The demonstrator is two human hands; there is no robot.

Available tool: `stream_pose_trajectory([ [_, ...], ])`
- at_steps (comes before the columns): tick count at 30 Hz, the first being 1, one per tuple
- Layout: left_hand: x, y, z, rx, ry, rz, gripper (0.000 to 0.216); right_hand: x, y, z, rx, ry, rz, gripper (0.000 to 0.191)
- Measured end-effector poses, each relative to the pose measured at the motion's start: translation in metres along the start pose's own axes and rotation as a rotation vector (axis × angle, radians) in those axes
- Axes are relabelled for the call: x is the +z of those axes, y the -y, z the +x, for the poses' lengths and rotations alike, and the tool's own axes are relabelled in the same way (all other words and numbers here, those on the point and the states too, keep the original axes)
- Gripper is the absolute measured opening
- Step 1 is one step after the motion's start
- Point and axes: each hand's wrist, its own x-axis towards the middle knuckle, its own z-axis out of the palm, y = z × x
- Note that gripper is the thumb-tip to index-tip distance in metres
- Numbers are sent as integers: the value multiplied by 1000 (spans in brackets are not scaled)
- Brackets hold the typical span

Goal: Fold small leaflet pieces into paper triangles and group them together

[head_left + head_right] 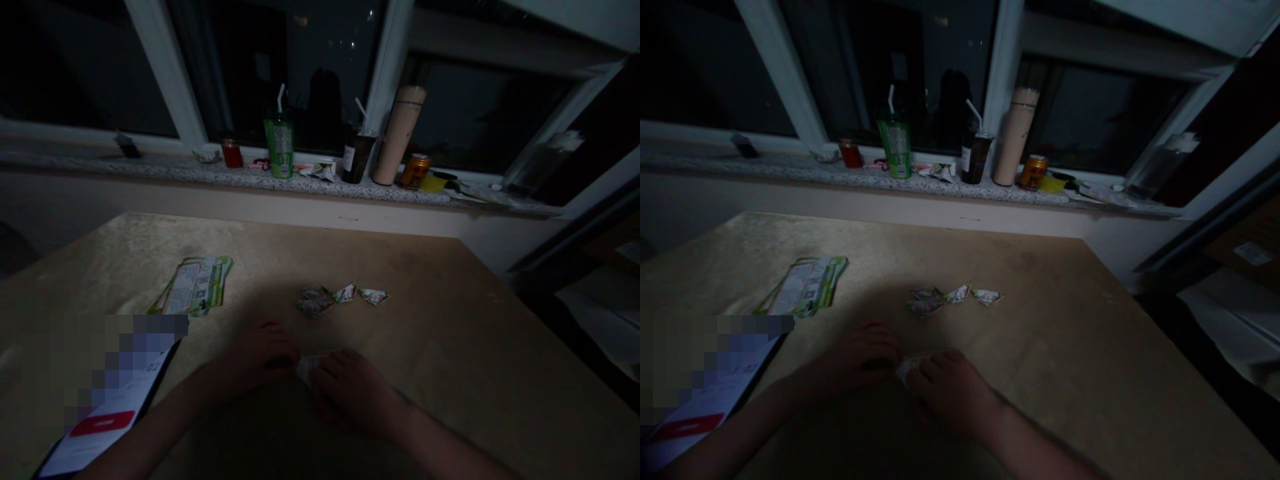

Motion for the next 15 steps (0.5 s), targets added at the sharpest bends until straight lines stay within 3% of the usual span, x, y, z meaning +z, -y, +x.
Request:
stream_pose_trajectory([
  [4, 0, 3, -1, 13, 15, -24, 7, 2, -2, -2, -21, -23, 32, 38],
  [15, 11, 16, -3, 11, -6, -78, 6, 4, -4, -1, -16, -11, 63, 36],
])
